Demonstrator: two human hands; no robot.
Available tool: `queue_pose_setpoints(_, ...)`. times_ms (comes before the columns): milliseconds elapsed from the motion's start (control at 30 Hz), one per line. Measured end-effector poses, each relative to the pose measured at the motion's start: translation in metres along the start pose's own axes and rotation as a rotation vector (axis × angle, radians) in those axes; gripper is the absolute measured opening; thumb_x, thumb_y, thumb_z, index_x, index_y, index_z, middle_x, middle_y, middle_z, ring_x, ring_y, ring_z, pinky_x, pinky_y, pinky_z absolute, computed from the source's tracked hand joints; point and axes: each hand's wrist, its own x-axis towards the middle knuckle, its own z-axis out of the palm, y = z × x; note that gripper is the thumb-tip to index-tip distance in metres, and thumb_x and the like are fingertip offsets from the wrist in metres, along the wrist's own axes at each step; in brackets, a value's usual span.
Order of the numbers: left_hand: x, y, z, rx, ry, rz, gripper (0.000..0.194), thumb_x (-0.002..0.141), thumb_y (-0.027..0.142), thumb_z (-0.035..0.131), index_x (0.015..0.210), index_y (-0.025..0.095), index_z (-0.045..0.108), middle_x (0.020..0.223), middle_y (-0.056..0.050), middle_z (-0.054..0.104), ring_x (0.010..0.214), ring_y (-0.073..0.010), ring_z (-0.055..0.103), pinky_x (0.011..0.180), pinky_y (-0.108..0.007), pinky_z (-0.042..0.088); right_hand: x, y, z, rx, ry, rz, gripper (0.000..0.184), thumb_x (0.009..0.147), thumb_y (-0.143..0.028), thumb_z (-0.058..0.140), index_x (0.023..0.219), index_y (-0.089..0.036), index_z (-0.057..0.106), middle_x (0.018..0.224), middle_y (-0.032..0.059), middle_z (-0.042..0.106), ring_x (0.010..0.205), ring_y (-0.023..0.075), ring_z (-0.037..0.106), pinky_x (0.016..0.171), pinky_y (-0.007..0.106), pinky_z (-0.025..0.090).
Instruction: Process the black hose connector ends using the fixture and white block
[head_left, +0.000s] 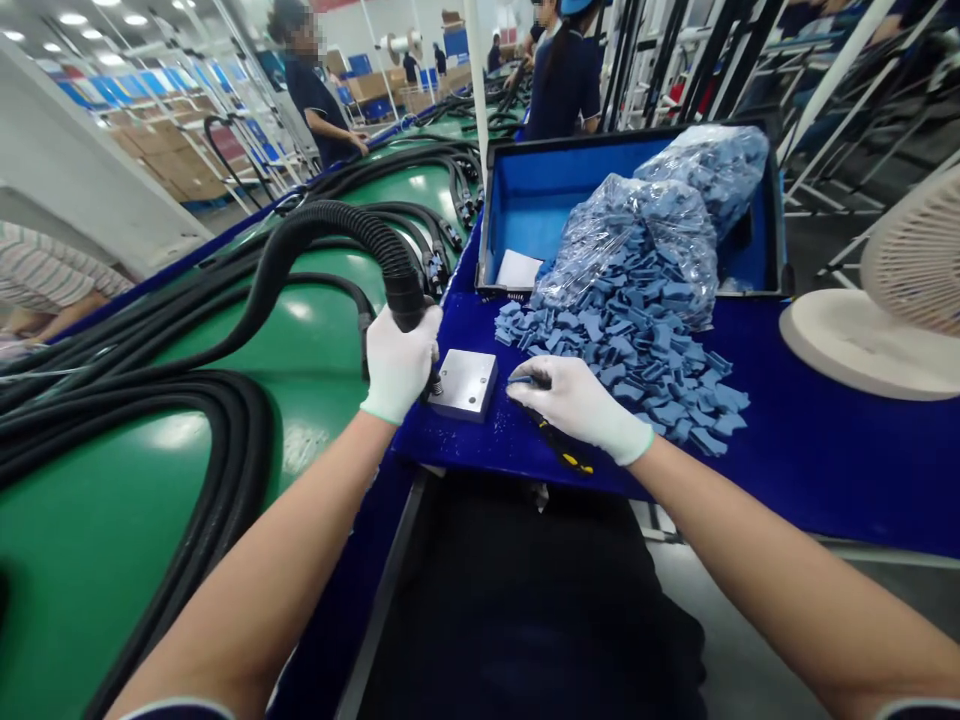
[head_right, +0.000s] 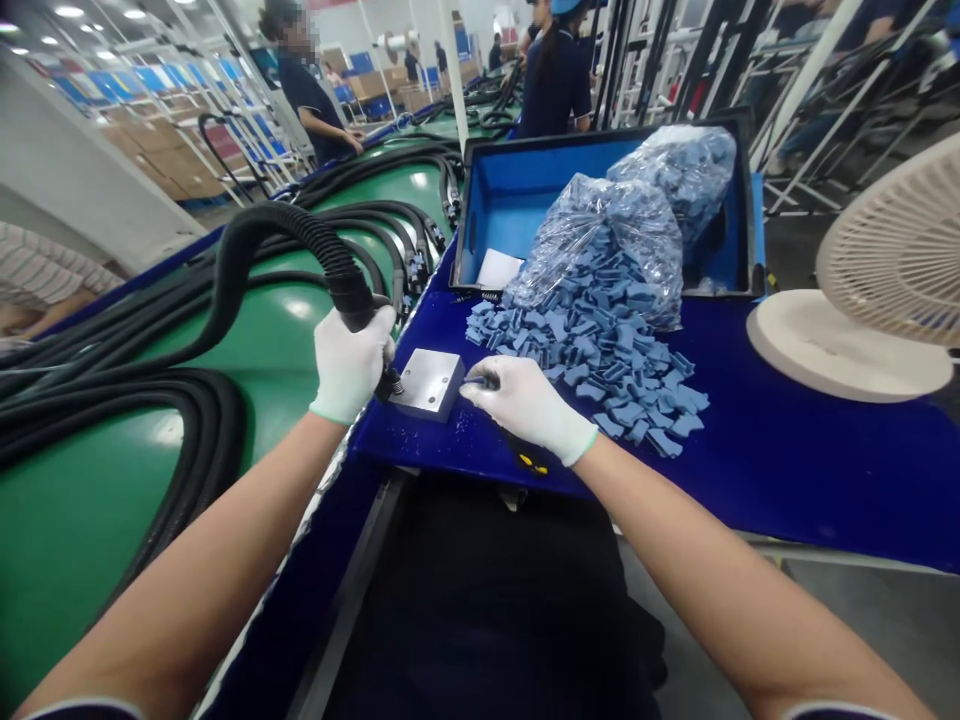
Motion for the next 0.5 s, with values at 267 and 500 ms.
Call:
queue_pose_setpoints(267,0.006,0.008,-0.012,-0.033,-0.233,-0.065,0.021,0.084,0.028,0.070,0.100,0.015,0.068,0.061,0.001,0.062,0.056,-0.0148,0.058,0.060,-0.027,0.049,0.063,-0.031,0.039,0.026,-0.134,-0.176,0.012,0.093,-0.025,0.066,0.089,-0.015,0.073,0.079,0.0001,0.071,0.069,0.0125,0.059,0.068,0.025,0.040)
queue_pose_setpoints(500,0.011,0.007,-0.016,0.028,-0.233,-0.051,0.027,0.081,0.028,0.072,0.105,0.014,0.073,0.090,-0.003,0.071,0.082,-0.0169,0.064,0.081,-0.029,0.052,0.099,-0.030,0.055,-0.024,-0.185,-0.202,0.034,0.087,-0.038,0.076,0.065,-0.014,0.063,0.060,-0.0050,0.052,0.058,0.0089,0.039,0.058,0.026,0.025)
